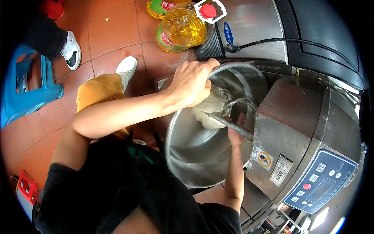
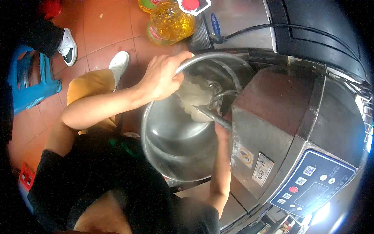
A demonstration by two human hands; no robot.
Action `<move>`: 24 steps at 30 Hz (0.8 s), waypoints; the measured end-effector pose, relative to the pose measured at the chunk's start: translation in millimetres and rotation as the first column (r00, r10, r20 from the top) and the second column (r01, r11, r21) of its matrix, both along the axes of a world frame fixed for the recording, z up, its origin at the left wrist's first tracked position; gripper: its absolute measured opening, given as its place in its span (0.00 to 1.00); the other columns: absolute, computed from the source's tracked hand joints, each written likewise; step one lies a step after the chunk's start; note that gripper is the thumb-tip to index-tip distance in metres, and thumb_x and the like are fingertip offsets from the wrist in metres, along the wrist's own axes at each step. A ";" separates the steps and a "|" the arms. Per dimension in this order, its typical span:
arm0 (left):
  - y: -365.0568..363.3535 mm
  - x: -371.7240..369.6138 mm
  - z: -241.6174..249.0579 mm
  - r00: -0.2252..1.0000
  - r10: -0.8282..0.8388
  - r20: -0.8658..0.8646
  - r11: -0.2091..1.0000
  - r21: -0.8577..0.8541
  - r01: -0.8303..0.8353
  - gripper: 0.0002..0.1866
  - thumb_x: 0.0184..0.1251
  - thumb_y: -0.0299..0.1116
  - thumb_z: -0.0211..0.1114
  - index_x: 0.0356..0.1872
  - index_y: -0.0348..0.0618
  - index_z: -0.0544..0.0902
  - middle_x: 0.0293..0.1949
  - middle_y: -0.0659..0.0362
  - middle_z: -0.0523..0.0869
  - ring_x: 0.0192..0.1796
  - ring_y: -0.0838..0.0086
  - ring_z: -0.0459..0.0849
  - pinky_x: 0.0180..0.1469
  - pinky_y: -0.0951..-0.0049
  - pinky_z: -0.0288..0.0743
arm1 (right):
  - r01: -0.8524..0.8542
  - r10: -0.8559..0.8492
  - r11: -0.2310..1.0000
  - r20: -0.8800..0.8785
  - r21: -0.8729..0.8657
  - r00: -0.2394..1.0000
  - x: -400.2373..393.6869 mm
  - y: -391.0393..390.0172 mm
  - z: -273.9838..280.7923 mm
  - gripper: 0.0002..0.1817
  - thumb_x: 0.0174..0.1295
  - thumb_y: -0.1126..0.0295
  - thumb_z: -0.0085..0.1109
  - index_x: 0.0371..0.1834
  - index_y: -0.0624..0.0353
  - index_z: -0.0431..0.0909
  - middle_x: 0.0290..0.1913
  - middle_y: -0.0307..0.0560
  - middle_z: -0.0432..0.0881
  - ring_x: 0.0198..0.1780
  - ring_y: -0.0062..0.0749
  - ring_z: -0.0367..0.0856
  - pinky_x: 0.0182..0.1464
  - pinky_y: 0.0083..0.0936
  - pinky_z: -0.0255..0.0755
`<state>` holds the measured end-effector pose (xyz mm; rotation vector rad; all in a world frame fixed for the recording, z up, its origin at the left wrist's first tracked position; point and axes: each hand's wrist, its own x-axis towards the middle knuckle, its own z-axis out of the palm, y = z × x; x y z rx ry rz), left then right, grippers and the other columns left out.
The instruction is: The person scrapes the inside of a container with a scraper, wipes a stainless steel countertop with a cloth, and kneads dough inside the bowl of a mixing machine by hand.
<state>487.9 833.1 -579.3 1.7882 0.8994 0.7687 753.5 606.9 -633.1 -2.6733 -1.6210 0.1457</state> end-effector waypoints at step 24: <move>0.8 1.7 3.5 0.999 0.011 -0.032 0.999 -0.040 -0.012 0.22 0.48 0.20 0.55 0.48 0.44 0.78 0.28 0.46 0.83 0.35 0.49 0.82 0.42 0.52 0.74 | 0.436 -0.309 0.892 -0.547 0.117 0.778 80.8 -56.9 -128.2 0.14 0.58 0.64 0.64 0.43 0.59 0.80 0.38 0.38 0.82 0.38 0.24 0.76 0.42 0.23 0.70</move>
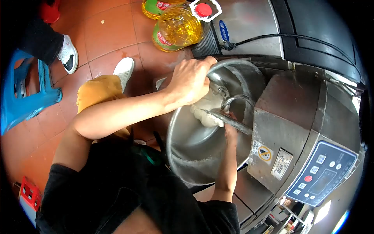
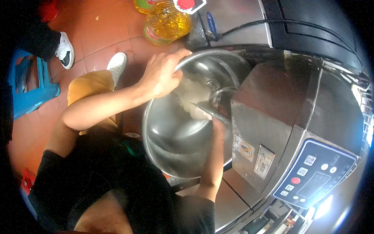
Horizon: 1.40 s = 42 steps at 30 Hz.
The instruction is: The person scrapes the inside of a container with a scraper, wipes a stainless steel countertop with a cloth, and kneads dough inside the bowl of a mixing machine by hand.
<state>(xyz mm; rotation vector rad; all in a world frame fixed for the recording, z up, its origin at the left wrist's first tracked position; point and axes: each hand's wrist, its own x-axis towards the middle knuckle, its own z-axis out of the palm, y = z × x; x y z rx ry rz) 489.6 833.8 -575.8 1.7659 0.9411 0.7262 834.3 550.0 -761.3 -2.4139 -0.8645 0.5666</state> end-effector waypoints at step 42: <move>0.6 60.8 54.6 0.530 -0.571 -0.627 0.546 0.193 0.815 0.16 0.55 0.34 0.64 0.45 0.39 0.82 0.38 0.45 0.85 0.46 0.53 0.83 0.47 0.57 0.77 | 0.514 -0.120 0.589 -0.561 0.624 0.819 -39.0 1.1 102.2 0.23 0.48 0.74 0.62 0.52 0.54 0.76 0.56 0.46 0.76 0.54 0.33 0.73 0.60 0.35 0.66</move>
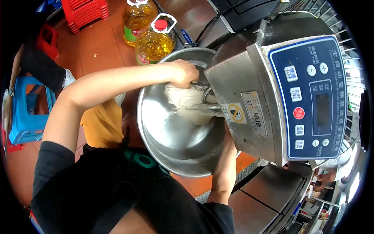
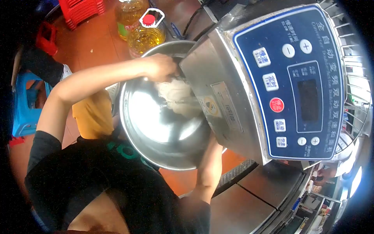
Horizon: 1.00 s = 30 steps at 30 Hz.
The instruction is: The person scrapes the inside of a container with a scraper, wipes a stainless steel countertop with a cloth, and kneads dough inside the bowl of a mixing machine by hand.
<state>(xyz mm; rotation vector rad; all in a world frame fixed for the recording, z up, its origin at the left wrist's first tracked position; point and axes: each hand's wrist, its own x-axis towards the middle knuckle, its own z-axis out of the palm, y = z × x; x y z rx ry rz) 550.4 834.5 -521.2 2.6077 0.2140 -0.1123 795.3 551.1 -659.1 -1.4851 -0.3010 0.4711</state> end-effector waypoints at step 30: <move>-88.5 167.4 -154.9 0.918 0.372 0.136 0.748 -0.629 -0.210 0.23 0.52 0.48 0.71 0.43 0.39 0.84 0.35 0.50 0.86 0.36 0.63 0.85 0.37 0.64 0.79 | -0.010 0.013 0.997 0.043 -0.081 0.999 24.4 -28.3 37.3 0.22 0.54 0.65 0.59 0.55 0.54 0.75 0.58 0.48 0.75 0.58 0.35 0.72 0.62 0.36 0.64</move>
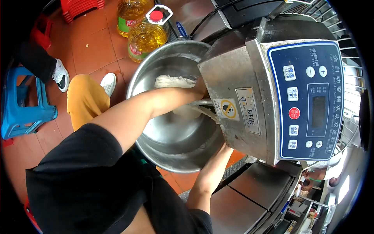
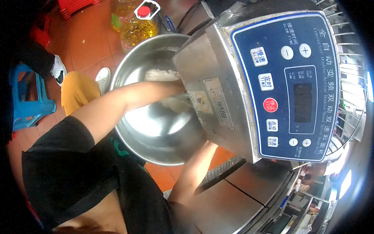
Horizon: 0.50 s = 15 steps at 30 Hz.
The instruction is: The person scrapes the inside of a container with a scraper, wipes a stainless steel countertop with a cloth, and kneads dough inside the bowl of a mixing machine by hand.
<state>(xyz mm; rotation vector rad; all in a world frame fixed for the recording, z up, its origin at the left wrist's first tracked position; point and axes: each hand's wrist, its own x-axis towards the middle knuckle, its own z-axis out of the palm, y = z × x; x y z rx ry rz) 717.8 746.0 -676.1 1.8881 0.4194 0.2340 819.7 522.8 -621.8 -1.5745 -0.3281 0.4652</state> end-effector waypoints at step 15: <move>54.0 -12.4 77.0 0.977 -0.214 0.003 0.966 0.148 0.211 0.25 0.51 0.48 0.72 0.42 0.38 0.84 0.33 0.52 0.86 0.33 0.64 0.85 0.34 0.66 0.79 | -0.370 0.834 0.356 0.113 -0.858 0.539 -53.9 51.6 26.7 0.23 0.57 0.60 0.58 0.57 0.54 0.74 0.58 0.48 0.75 0.60 0.37 0.72 0.64 0.37 0.63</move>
